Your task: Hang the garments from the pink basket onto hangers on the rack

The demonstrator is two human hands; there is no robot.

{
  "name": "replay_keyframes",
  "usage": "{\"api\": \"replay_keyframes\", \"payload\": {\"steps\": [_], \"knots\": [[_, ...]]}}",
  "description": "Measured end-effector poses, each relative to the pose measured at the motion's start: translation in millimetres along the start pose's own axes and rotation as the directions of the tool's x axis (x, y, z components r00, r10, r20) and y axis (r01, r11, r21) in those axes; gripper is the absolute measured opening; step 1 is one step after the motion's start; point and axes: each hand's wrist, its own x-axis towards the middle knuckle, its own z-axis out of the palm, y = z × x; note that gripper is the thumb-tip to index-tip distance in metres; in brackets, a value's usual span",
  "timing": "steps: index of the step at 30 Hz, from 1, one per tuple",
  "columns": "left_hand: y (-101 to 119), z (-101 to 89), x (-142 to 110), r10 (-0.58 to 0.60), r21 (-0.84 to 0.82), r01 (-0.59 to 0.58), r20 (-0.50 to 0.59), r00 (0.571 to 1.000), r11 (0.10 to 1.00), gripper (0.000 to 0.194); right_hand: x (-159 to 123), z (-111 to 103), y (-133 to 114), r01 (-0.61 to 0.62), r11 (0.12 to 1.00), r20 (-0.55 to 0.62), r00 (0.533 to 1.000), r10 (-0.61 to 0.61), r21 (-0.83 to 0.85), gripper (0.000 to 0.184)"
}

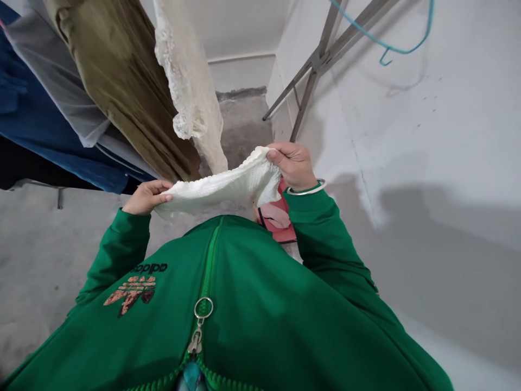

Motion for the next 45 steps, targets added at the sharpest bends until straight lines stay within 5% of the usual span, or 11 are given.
{"api": "replay_keyframes", "payload": {"steps": [8,13,19,23,27,29,31,34,36,41,45], "knots": [[-14,17.4,0,0.409,0.009,-0.414,-0.179,0.895,0.910,0.025,10,-9,-4,0.217,0.954,-0.027,0.973,-0.227,-0.205,0.028],[5,26.2,-16,0.560,0.190,-0.571,0.112,0.821,0.798,0.017,21,-8,1,0.261,0.922,-0.195,0.926,-0.323,-0.286,0.040],[42,62.8,-21,0.632,0.262,-0.803,0.506,0.586,0.535,0.008,50,-1,33,0.140,0.990,-0.452,0.882,-0.131,-0.015,0.048],[57,112.9,-2,0.533,0.141,-0.879,0.747,0.397,0.456,0.018,82,20,42,0.154,0.922,-0.279,0.959,-0.052,0.355,0.053],[72,138.0,15,0.488,-0.029,-0.843,0.826,0.282,0.537,0.024,92,56,28,0.063,0.762,-0.023,0.998,-0.063,0.645,0.058],[82,129.9,20,0.553,-0.013,-0.838,0.757,0.348,0.545,0.023,85,75,13,0.005,0.681,0.004,1.000,-0.012,0.732,0.063],[94,113.5,27,0.678,0.097,-0.830,0.528,0.511,0.549,0.020,73,91,-5,-0.054,0.641,0.032,0.998,0.045,0.765,0.068],[109,93.1,46,0.713,0.165,-0.721,0.118,0.692,0.673,0.046,55,106,-28,-0.120,0.692,0.107,0.992,0.062,0.712,0.065],[113,90.1,60,0.637,0.129,-0.636,0.040,0.770,0.761,0.069,46,111,-38,-0.112,0.782,0.139,0.990,0.032,0.613,0.058],[107,102.6,77,0.579,0.190,-0.565,-0.023,0.815,0.803,0.065,43,104,-48,0.061,0.992,0.240,0.967,-0.086,0.109,0.055],[104,101.1,74,0.504,0.244,-0.466,-0.125,0.855,0.851,0.032,42,89,-40,0.230,0.960,0.030,0.973,-0.229,-0.161,0.051]]}}
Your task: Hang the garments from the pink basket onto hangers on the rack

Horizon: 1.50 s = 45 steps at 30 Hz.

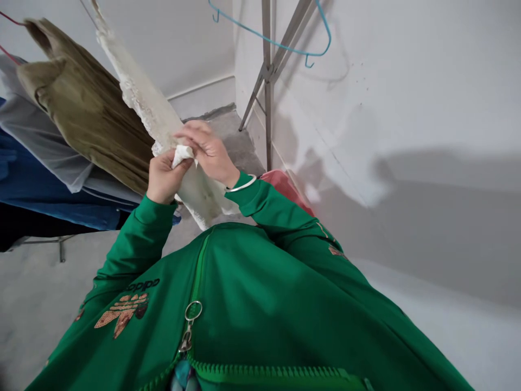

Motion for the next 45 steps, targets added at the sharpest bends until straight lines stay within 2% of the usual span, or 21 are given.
{"api": "replay_keyframes", "payload": {"steps": [2,4,5,7,10,14,18,20,22,24,27,30,33,36,38,40,42,45], "knots": [[1,-4.9,0,-0.023,-0.028,0.020,-0.087,0.996,0.999,0.027,-14,-5,9,0.013,0.998,-0.166,0.986,-0.023,-0.060,0.046],[4,-9.2,0,-0.026,-0.110,0.007,-0.174,0.984,0.994,0.030,-35,-6,19,-0.023,0.993,-0.206,0.979,-0.001,-0.112,0.040],[6,-10.5,1,-0.029,-0.168,-0.005,-0.199,0.980,0.986,0.032,-47,-5,25,-0.040,0.990,-0.169,0.985,0.017,-0.134,0.038],[10,-11.6,0,-0.034,-0.294,-0.030,-0.209,0.977,0.955,0.036,-70,2,37,-0.050,0.987,-0.019,0.999,0.048,-0.151,0.036],[16,-10.7,-3,-0.034,-0.389,-0.042,-0.187,0.982,0.920,0.042,-90,20,60,-0.049,0.988,0.158,0.985,0.072,-0.146,0.042],[25,-12.4,-9,-0.023,-0.383,-0.045,-0.172,0.985,0.923,0.043,-86,39,88,-0.092,0.984,0.144,0.983,0.114,-0.152,0.066],[31,-25.2,-13,-0.013,-0.430,-0.074,-0.195,0.981,0.900,0.038,-76,29,99,-0.213,0.977,0.200,0.959,0.203,0.030,0.057],[29,-37.3,-14,-0.013,-0.440,-0.092,-0.229,0.973,0.893,0.037,-73,15,99,-0.300,0.948,0.209,0.939,0.274,0.104,0.050],[23,-52.5,-17,-0.028,-0.418,-0.083,-0.253,0.967,0.905,0.038,-69,-4,95,-0.360,0.925,0.138,0.929,0.343,0.123,0.044],[12,-68.7,-22,-0.070,-0.383,-0.030,-0.246,0.967,0.923,0.039,-63,-25,90,-0.370,0.919,0.037,0.929,0.369,0.136,0.041],[-8,-89.0,-35,-0.189,-0.315,0.142,-0.123,0.974,0.938,0.040,-51,-54,76,-0.315,0.925,-0.052,0.942,0.332,0.213,0.043],[-26,-100.5,-49,-0.294,-0.236,0.301,0.063,0.954,0.924,0.043,-43,-73,56,-0.279,0.926,-0.086,0.947,0.309,0.256,0.043],[-38,-104.1,-59,-0.331,-0.198,0.369,0.201,0.922,0.908,0.053,-39,-80,39,-0.264,0.938,-0.072,0.955,0.286,0.222,0.041],[-42,-102.2,-65,-0.328,-0.223,0.392,0.276,0.904,0.893,0.070,-38,-80,31,-0.240,0.955,-0.067,0.965,0.255,0.177,0.041],[-42,-98.6,-67,-0.328,-0.266,0.393,0.259,0.909,0.880,0.078,-37,-79,29,-0.227,0.960,-0.065,0.969,0.240,0.164,0.041],[-41,-94.0,-68,-0.337,-0.280,0.378,0.182,0.924,0.883,0.076,-36,-79,27,-0.222,0.961,-0.054,0.971,0.233,0.163,0.040],[-41,-89.6,-67,-0.344,-0.213,0.356,0.093,0.935,0.910,0.062,-35,-78,24,-0.225,0.960,-0.029,0.972,0.233,0.167,0.039],[-40,-85.7,-64,-0.317,-0.004,0.317,0.004,0.948,0.948,0.040,-34,-75,16,-0.242,0.951,0.014,0.970,0.244,0.194,0.037]]}}
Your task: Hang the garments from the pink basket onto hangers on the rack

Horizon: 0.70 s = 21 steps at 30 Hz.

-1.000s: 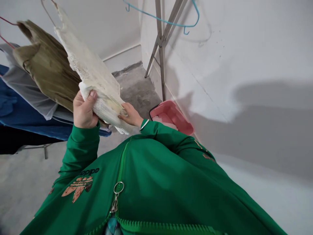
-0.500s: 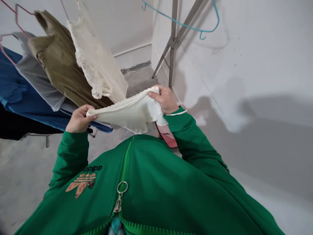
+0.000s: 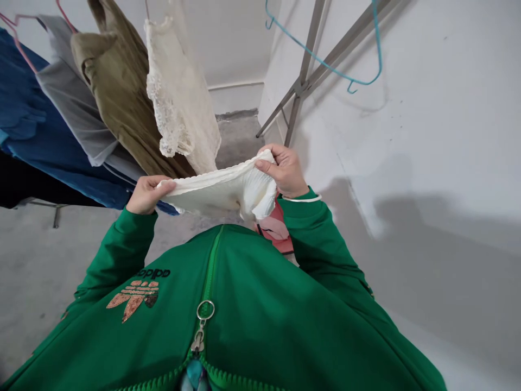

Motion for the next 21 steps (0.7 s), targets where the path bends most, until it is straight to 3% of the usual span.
{"api": "replay_keyframes", "payload": {"steps": [3,5,11,14,17,18,21], "knots": [[2,-1.6,4,0.080,0.227,-0.069,-0.039,0.996,0.971,0.029,0,4,-6,-0.026,0.999,0.047,0.999,0.025,0.038,0.038],[4,-5.8,6,0.110,0.322,-0.101,-0.011,0.994,0.941,0.030,1,5,-7,-0.050,0.997,0.084,0.995,0.045,0.055,0.040],[2,-22.2,11,0.088,0.336,-0.112,0.085,0.992,0.935,0.032,3,-3,4,-0.045,0.999,0.122,0.992,0.041,0.029,0.037],[-6,-25.5,15,0.144,0.510,-0.171,0.091,0.985,0.843,0.025,-1,-1,8,0.004,0.998,0.191,0.982,0.007,-0.056,0.033],[-18,-25.9,17,0.239,0.719,-0.110,-0.080,0.968,0.686,0.020,-9,9,13,0.063,0.988,0.346,0.938,-0.011,-0.141,0.029],[-23,-25.4,17,0.249,0.721,-0.063,-0.154,0.956,0.690,0.018,-13,13,15,0.075,0.984,0.400,0.917,-0.003,-0.163,0.029],[-38,-19.6,13,0.124,0.434,0.014,-0.289,0.949,0.901,0.014,-20,25,26,0.069,0.963,0.497,0.865,0.072,-0.260,0.029]]}}
